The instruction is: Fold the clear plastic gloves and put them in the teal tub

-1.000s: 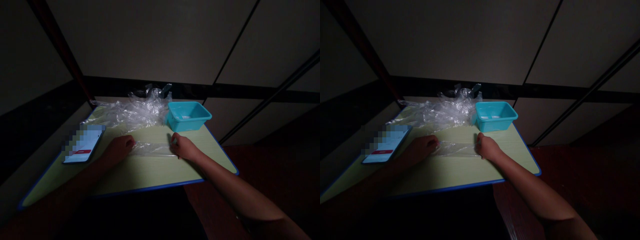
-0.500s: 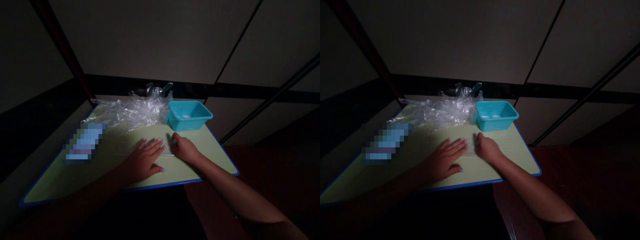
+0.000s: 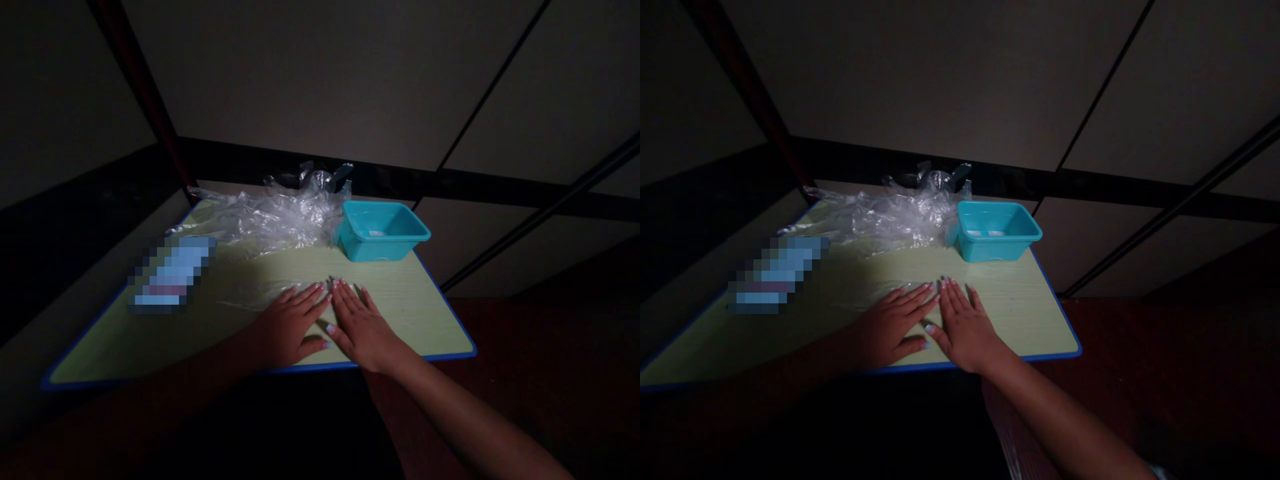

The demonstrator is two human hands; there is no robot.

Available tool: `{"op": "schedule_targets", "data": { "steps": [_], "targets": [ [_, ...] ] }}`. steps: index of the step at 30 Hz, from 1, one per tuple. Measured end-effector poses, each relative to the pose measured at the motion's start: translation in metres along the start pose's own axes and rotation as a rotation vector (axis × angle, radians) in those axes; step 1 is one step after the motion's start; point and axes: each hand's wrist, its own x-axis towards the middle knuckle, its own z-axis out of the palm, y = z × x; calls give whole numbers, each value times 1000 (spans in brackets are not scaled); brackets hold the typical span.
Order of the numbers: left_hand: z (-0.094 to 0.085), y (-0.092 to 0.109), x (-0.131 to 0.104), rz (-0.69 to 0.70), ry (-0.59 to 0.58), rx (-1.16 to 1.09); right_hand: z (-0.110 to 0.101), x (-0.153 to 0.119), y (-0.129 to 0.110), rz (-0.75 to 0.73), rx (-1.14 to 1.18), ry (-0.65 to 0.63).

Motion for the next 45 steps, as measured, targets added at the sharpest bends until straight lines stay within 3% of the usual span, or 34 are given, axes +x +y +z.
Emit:
{"op": "schedule_targets", "data": {
  "steps": [7, 13, 18, 23, 30, 35, 39, 45],
  "targets": [
    [1, 10, -21, -146, 15, 34, 2, 2, -1, 69, -9, -22],
    [0, 11, -58, -390, 46, 98, 4, 1, -1, 78, -22, -32],
    [-11, -10, -86, -663, 127, 141, 9, 1, 1, 79, -53, -7],
    [-24, -43, -88, -846, 234, -3, 12, 0, 3, 64, -57, 31],
    [-34, -63, -80, -709, 165, -316, 8, 1, 0, 85, -51, -4],
    [-49, -70, -84, -706, 109, -613, 11, 1, 1, 77, -38, 23],
    [-56, -77, -86, -728, 78, -618, 14, 0, 4, 60, -37, 63],
    [-65, -76, -90, -689, 40, -429, 8, 1, 1, 76, -21, 12]
  ]
}}
